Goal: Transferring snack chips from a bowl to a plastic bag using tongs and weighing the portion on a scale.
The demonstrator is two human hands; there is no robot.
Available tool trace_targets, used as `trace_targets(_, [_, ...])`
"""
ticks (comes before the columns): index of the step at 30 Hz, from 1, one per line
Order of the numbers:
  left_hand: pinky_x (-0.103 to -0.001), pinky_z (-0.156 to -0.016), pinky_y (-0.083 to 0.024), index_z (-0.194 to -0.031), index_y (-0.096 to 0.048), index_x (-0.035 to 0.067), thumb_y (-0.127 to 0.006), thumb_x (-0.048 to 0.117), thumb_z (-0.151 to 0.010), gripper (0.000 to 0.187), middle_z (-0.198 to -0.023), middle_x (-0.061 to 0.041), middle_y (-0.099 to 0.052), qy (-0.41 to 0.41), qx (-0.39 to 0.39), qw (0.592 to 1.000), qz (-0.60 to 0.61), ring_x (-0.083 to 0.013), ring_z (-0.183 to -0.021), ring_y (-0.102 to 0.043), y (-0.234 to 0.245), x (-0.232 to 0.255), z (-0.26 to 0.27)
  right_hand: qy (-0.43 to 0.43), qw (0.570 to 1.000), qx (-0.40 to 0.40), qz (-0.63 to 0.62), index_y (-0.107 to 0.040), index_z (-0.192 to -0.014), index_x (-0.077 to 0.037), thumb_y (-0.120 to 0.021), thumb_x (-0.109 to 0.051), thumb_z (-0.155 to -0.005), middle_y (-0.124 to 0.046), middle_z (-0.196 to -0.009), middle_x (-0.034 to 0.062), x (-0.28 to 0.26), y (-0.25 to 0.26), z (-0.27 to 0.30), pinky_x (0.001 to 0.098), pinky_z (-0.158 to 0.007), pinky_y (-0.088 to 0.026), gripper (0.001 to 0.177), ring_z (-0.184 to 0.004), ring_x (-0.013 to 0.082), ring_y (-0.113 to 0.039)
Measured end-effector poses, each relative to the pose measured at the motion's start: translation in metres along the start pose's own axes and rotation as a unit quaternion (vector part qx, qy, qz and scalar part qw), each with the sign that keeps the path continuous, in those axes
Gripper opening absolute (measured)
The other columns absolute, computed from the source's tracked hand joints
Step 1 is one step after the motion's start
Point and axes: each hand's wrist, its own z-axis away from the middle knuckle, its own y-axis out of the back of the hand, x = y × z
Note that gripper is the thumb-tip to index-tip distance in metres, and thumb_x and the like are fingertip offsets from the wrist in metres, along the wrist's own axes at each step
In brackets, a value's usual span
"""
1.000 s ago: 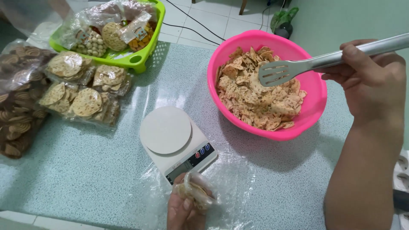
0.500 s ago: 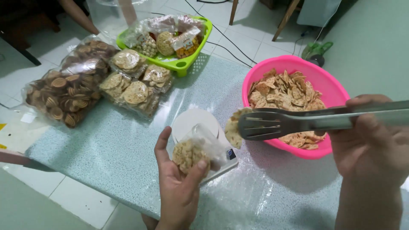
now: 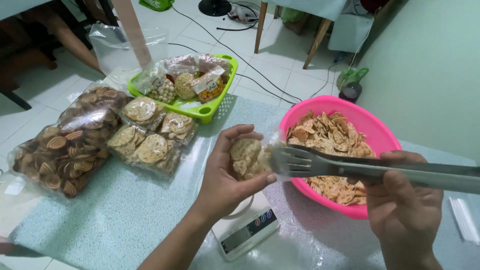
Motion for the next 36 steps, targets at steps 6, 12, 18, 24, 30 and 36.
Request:
trace_targets(6, [-0.029,-0.083,-0.062,-0.146,-0.031,0.012,-0.075,-0.001,-0.081,0.079,-0.137,-0.018,-0.049,0.042,-0.06,0.995,0.069,-0.0193,-0.103,-0.063,0.007,-0.005,-0.001,-0.087,0.995,0.007,0.057,-0.065,-0.118,0.003,-0.067,-0.008,-0.094,-0.067,-0.111,0.0144,0.016,0.007,-0.001,0.0426,-0.093,-0.065,0.026,-0.101,0.031,-0.072])
trace_targets(12, [-0.047,-0.092,-0.062,-0.156,-0.013,0.011,-0.058,-0.007,-0.075,0.094,-0.143,-0.024,-0.04,0.058,-0.027,0.965,0.255,-0.035,-0.122,-0.061,0.028,-0.037,0.008,-0.11,0.993,-0.007,0.037,-0.064,-0.119,0.005,-0.067,-0.005,-0.093,-0.071,-0.109,0.0181,0.024,0.016,0.0,0.0496,-0.089,-0.065,0.028,-0.1,0.0387,-0.075])
trace_targets(18, [-0.043,-0.095,-0.058,-0.127,-0.067,-0.002,-0.072,0.001,-0.08,0.047,-0.144,-0.02,-0.061,0.195,-0.031,0.939,0.28,-0.0289,-0.117,-0.066,0.034,-0.052,0.009,-0.106,0.991,-0.013,0.081,-0.062,-0.118,0.008,-0.066,-0.005,-0.091,-0.07,-0.104,0.0218,0.017,0.022,-0.005,0.0472,-0.093,-0.064,0.031,-0.1,0.0377,-0.074])
trace_targets(24, [-0.043,-0.085,-0.063,-0.137,-0.05,0.005,-0.067,0.003,-0.083,0.056,-0.119,-0.024,-0.065,0.285,-0.152,0.91,0.261,-0.0338,-0.105,-0.067,0.026,-0.048,0.016,-0.102,0.988,-0.009,0.117,-0.06,-0.12,0.005,-0.066,-0.008,-0.089,-0.071,-0.105,0.0221,0.008,0.007,-0.008,0.044,-0.096,-0.065,0.034,-0.1,0.0359,-0.076])
trace_targets(30, [-0.036,-0.076,-0.061,-0.137,-0.05,0.002,-0.072,-0.007,-0.083,0.06,-0.109,-0.017,-0.062,0.191,-0.106,0.938,0.269,-0.0243,-0.091,-0.065,0.026,-0.06,0.02,-0.064,0.993,0.012,0.103,-0.066,-0.118,0.002,-0.066,-0.008,-0.095,-0.07,-0.102,0.0131,0.003,0.016,-0.01,0.0379,-0.085,-0.069,0.025,-0.09,0.0268,-0.075])
trace_targets(36, [-0.04,-0.086,-0.062,-0.138,-0.051,0.004,-0.072,0.0,-0.084,0.058,-0.123,-0.021,-0.059,0.218,-0.153,0.933,0.242,-0.0285,-0.105,-0.062,0.029,-0.048,0.014,-0.063,0.989,-0.067,0.111,-0.064,-0.121,0.003,-0.069,-0.009,-0.093,-0.07,-0.106,0.0122,0.006,0.013,-0.011,0.0352,-0.086,-0.068,0.031,-0.089,0.025,-0.074])
